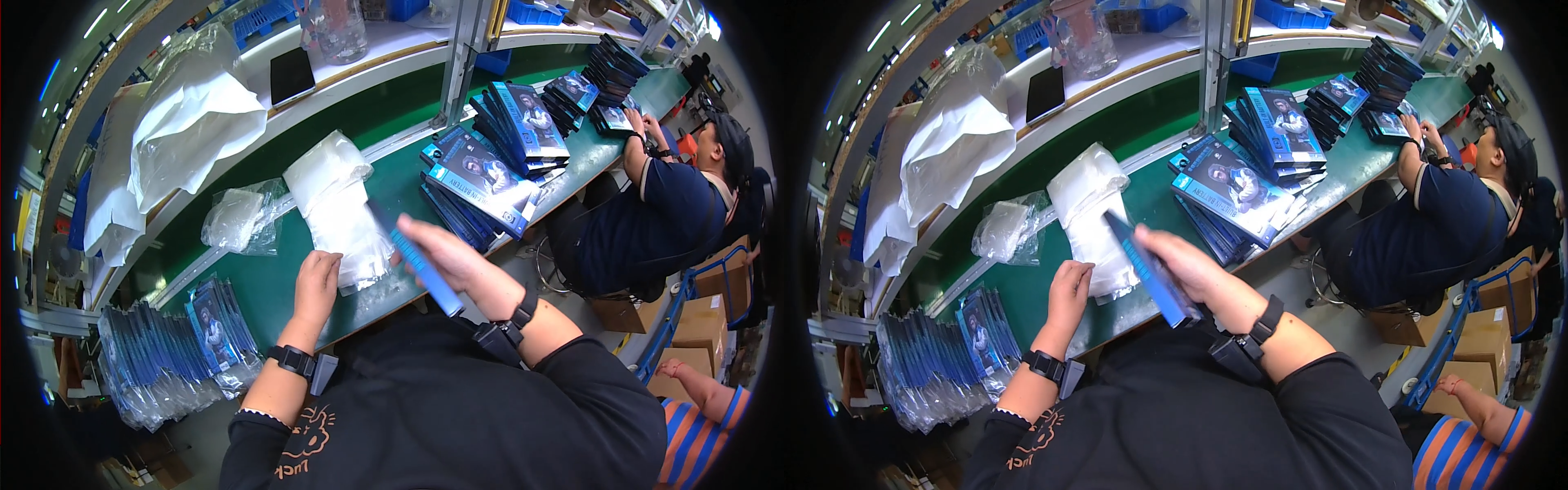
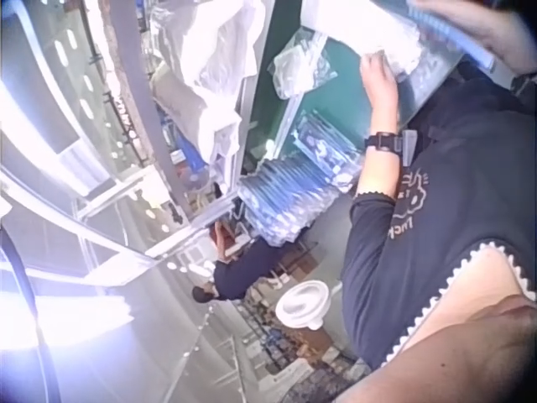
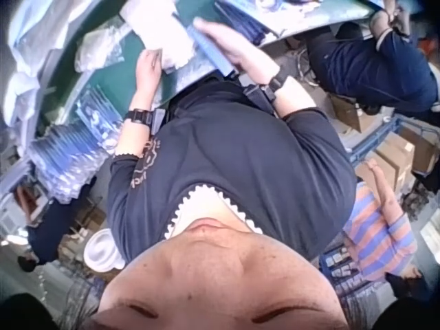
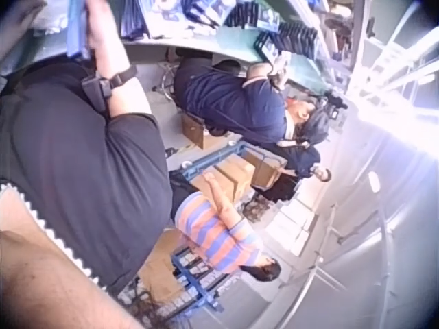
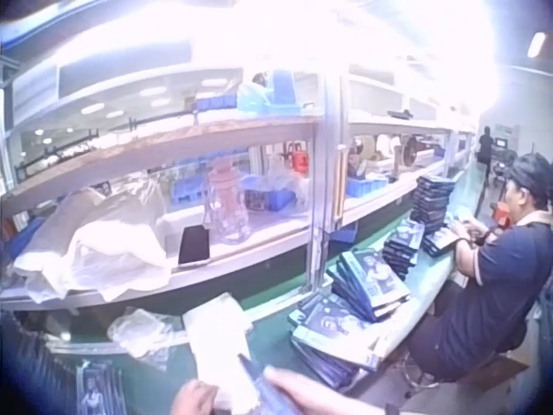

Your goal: Packaging LCD writing tablet boxes into clear plastic sleeves at a production workstation.

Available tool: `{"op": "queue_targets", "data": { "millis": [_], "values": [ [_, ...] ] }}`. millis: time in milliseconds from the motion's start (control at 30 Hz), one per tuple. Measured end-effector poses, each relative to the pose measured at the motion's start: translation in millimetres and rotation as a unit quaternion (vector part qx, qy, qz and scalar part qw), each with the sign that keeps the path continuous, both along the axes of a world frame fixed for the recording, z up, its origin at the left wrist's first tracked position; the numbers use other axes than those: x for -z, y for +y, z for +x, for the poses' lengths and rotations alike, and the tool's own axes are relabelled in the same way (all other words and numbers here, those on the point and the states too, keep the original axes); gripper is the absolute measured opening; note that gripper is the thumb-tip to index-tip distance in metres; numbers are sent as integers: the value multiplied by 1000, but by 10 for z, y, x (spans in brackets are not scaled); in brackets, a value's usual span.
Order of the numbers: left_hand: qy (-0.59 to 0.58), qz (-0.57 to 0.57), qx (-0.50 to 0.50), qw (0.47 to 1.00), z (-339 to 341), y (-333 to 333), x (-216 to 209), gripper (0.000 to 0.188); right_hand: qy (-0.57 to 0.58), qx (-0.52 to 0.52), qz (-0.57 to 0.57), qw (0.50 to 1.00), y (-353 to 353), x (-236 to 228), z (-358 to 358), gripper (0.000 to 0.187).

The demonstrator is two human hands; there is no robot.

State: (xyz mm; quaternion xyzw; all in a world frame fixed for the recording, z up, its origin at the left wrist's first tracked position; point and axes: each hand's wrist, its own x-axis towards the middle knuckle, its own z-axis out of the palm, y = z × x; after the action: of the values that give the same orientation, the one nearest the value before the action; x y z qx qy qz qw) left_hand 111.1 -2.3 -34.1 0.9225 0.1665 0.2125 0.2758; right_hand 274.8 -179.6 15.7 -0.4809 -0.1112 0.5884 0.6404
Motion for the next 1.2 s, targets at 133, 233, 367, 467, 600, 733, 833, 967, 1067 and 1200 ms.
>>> {"op": "queue_targets", "data": {
  "millis": [133, 233, 367, 467, 600, 733, 833, 967, 1067, 1200],
  "values": [
    [-68, -107, -2, 992, 13, 94, 100, 9, 178, -80, 94, 976, 124, 486, -145, 48],
    [-35, -232, -76, 969, 21, 63, 136, 13, 199, -130, 110, 965, 316, 542, -217, 61],
    [-27, -275, -135, 951, -162, 267, 459, 15, 106, -98, 59, 988, 500, 587, -152, 49],
    [-3, -478, -203, 855, -130, 174, 124, 12, 34, -140, 17, 989, 390, 438, -14, 32],
    [-13, -541, -190, 819, -127, 142, 82, 14, 7, -140, -7, 990, 345, 455, 13, 33],
    [89, -365, -130, 917, -91, 240, 80, 16, -40, -48, 29, 998, 429, 588, -74, 38],
    [93, -161, -92, 978, -28, 139, 0, 17, -97, -2, 7, 995, 435, 640, -168, 34],
    [26, -1, -56, 998, 21, 5, -114, 19, -298, 39, -44, 953, 453, 667, -241, 31],
    [-23, 52, 13, 998, -69, -40, -108, 20, -162, 85, -86, 979, 529, 693, -244, 24],
    [31, -302, -120, 945, -190, 50, 64, 27, -115, 157, -93, 976, 568, 675, -319, 28]
  ]
}}
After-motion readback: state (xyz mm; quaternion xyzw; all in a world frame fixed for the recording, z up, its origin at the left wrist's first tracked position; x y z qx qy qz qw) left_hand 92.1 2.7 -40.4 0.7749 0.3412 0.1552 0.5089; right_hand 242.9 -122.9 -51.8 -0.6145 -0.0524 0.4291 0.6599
